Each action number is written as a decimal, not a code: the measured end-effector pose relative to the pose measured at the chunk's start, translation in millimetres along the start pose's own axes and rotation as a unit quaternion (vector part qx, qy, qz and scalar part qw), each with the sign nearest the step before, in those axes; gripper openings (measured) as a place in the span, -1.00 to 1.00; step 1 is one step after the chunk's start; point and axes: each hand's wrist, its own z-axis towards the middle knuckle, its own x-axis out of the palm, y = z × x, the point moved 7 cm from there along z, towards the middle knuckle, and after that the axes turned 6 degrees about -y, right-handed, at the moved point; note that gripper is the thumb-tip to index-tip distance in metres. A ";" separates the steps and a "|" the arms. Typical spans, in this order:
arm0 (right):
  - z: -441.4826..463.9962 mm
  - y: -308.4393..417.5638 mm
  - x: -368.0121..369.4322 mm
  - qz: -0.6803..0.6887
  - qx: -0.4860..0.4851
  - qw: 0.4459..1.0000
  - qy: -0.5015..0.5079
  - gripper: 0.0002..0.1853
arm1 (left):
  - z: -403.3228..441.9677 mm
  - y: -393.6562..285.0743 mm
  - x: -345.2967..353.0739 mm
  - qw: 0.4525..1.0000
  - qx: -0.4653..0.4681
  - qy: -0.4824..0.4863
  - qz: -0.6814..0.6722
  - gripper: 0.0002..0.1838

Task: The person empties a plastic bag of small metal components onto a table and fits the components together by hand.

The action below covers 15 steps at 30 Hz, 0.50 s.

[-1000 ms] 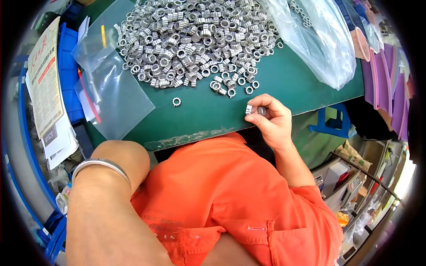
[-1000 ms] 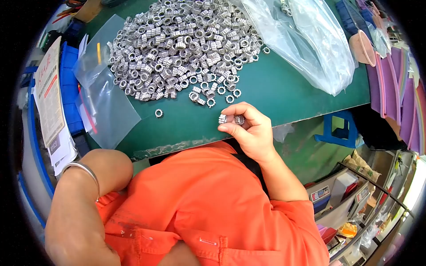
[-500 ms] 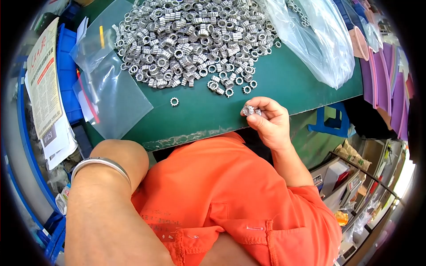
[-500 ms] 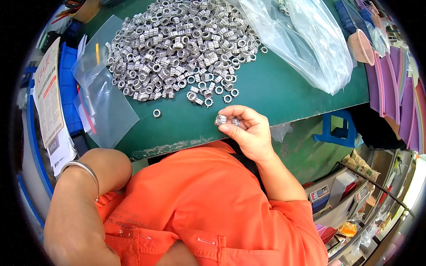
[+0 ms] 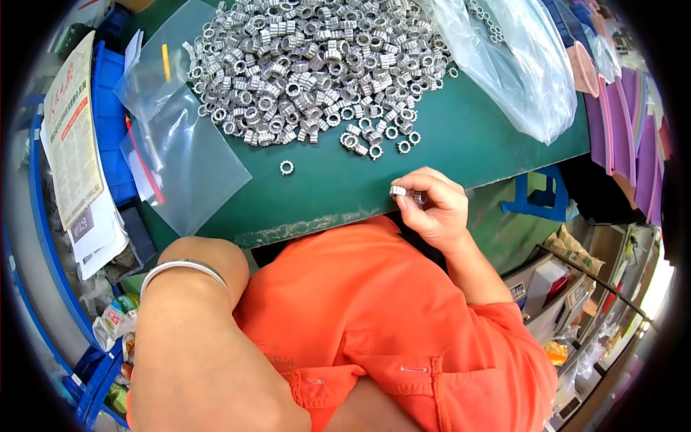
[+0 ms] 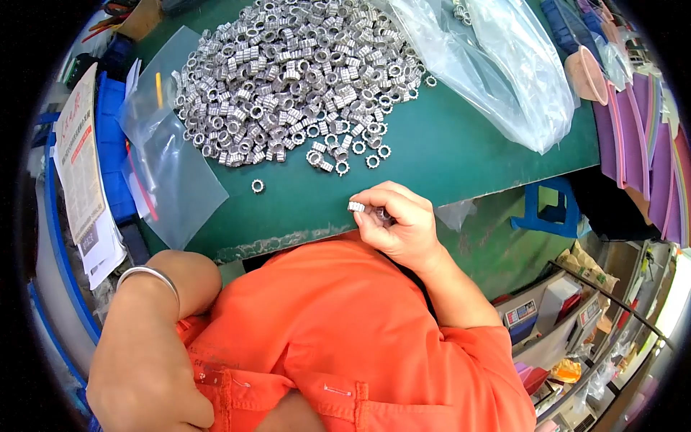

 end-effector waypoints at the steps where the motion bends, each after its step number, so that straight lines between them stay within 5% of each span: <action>1: -0.2 2.6 1.5 -0.017 -0.015 1.000 0.002 -0.81 | -1.1 0.3 -1.3 1.000 -0.014 -0.009 -0.006 -0.70; 6: 1.0 2.9 6.8 -0.046 0.004 0.999 0.008 -0.80 | -10.5 -1.2 -2.9 1.000 -0.010 0.012 -0.024 -0.69; 9: 0.2 1.3 7.3 -0.047 0.016 0.999 0.016 -0.81 | -11.2 -3.6 -14.6 0.998 -0.005 -0.065 0.016 -0.72; 11: 0.5 2.5 8.4 -0.041 0.017 0.999 0.019 -0.82 | -1.8 -1.9 -13.1 0.998 -0.041 0.050 -0.020 -0.76; 13: -6.5 -16.5 9.7 0.172 0.216 0.961 0.003 -0.82 | -14.1 -5.6 -2.1 0.999 -0.007 0.033 0.001 -0.79; 15: -9.0 -20.2 10.3 0.230 0.246 0.942 0.012 -0.81 | -17.7 -9.6 -4.9 0.998 0.041 -0.022 0.032 -0.81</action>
